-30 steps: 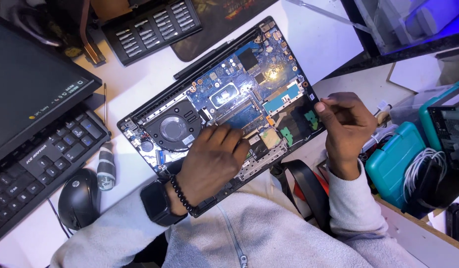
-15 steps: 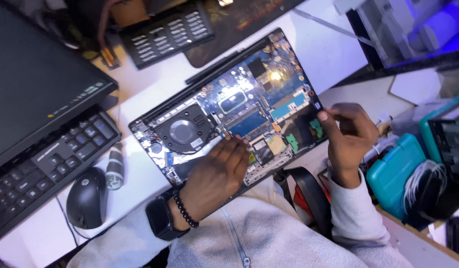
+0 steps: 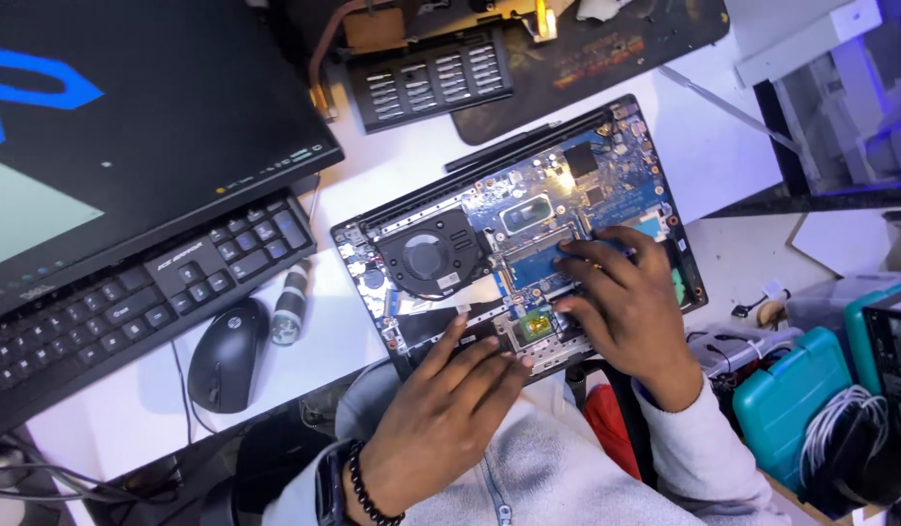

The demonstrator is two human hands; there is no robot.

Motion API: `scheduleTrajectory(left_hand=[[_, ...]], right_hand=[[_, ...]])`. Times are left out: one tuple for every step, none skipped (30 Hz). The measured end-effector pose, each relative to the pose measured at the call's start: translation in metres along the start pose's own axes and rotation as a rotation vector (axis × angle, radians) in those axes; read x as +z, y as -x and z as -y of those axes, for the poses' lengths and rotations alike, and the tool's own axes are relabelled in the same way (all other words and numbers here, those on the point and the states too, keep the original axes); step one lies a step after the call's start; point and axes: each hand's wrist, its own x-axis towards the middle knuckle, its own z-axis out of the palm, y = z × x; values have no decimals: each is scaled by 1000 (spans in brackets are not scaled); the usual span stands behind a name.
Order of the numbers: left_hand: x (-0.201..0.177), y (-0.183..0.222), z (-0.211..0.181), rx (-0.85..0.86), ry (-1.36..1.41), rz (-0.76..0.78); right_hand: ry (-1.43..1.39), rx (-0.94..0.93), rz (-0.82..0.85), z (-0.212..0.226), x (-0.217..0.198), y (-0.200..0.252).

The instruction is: Repairing a laptop by connecting internal ribbon cables and components on the motherboard

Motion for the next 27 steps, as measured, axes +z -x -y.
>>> scheduleTrajectory(left_hand=[[-1, 6, 1, -4, -2, -7], [-2, 13, 1, -36, 2, -72], [-2, 19, 1, -68, 5, -138], [1, 27, 3, -78, 4, -146], [4, 35, 6, -123, 2, -216], [7, 43, 8, -165, -1, -284], [14, 53, 14, -172, -3, -289], [21, 62, 21, -205, -45, -351], [27, 71, 27, -238, -87, -413], [19, 69, 26, -240, -84, -415], [10, 67, 25, -265, -100, -454], [3, 63, 25, -290, -119, -501], [2, 64, 25, -293, -118, -512], [2, 66, 22, -323, -164, -539], [1, 68, 20, -354, -210, -564], [8, 73, 16, -379, -214, -574], [14, 78, 12, -478, -205, -661], [19, 84, 7, -582, -203, -746], [28, 87, 5, -614, -217, -753], [35, 92, 3, -721, -138, -739], [43, 95, 0, -827, -58, -726], [42, 98, -1, -825, -79, -718], [41, 100, -3, -866, -6, -640], [41, 101, -4, -890, 83, -547], [40, 105, 9, -873, 80, -526], [44, 109, 10, -865, 70, -484], [49, 112, 11, -855, 60, -442]], right_hand=[[1, -8, 2, 2, -1, -3], [4, -12, -51, 4, -2, -5], [6, -16, -104, 5, -2, -8], [3, -27, -97, 6, 0, -11], [38, -18, -33, 7, 1, -14], [75, -5, 28, 8, 4, -17], [73, -13, 32, 7, 3, -18], [44, -36, 4, 6, 2, -19], [15, -60, -24, 5, 1, -19], [16, -61, -20, 4, -5, -21], [-18, -51, -54, 4, -11, -23], [-48, -48, -89, 1, -17, -27], [-43, -58, -86, -8, -20, -24], [-31, -14, -87, -18, -22, -22], [-17, 29, -89, -28, -24, -21], [-26, 11, -72, -39, -27, -17], [-1, 48, -83, -50, -30, -14], [15, 81, -93, -61, -30, -12], [-4, 59, -74, -76, -30, 0], [3, 118, -107, -90, -27, 13], [10, 177, -140, -106, -24, 24], [-10, 180, -149, -102, -18, 26], [-49, 235, -160, -99, -14, 28], [-70, 310, -176, -94, -14, 39], [-72, 333, -190, -89, -5, 34], [9, 251, -206, -85, -8, 36], [86, 167, -216, -80, -10, 39]])
